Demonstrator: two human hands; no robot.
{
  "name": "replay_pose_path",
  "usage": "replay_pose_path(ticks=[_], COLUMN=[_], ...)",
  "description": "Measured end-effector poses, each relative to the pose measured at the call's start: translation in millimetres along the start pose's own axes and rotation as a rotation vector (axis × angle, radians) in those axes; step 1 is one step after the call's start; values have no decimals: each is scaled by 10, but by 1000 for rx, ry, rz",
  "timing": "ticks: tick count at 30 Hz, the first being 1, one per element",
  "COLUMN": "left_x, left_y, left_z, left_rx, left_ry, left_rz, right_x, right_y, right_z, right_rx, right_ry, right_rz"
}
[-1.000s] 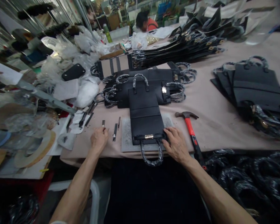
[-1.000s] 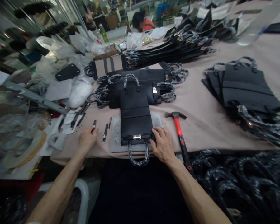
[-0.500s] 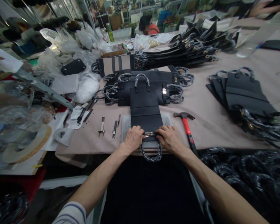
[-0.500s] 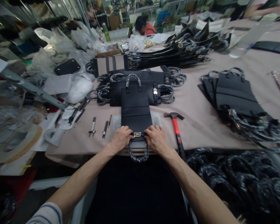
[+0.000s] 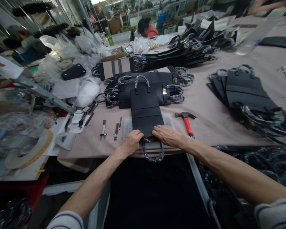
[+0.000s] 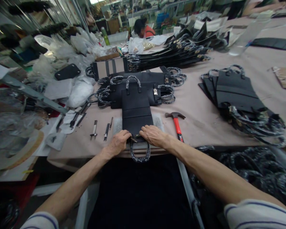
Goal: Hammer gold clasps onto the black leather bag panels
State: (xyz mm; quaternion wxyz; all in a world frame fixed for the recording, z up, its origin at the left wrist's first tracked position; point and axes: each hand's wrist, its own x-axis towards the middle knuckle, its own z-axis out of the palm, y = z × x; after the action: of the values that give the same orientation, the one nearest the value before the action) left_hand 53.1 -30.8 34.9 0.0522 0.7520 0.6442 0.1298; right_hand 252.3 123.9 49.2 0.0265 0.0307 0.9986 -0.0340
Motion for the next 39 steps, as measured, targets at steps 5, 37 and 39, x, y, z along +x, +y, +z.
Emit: replay_pose_path(ticks=[5, 37, 39], left_x=[-137, -338, -285], left_y=[-242, -1031, -1076], left_z=[144, -409, -407], left_rx=[-256, -120, -152], left_ry=[162, 11, -78], left_rz=[166, -1122, -1109], right_x=[-195, -234, -232], right_y=[131, -256, -258], right_z=[120, 696, 698], right_rx=[301, 464, 459], right_ry=[166, 746, 749], right_rz=[-33, 297, 299])
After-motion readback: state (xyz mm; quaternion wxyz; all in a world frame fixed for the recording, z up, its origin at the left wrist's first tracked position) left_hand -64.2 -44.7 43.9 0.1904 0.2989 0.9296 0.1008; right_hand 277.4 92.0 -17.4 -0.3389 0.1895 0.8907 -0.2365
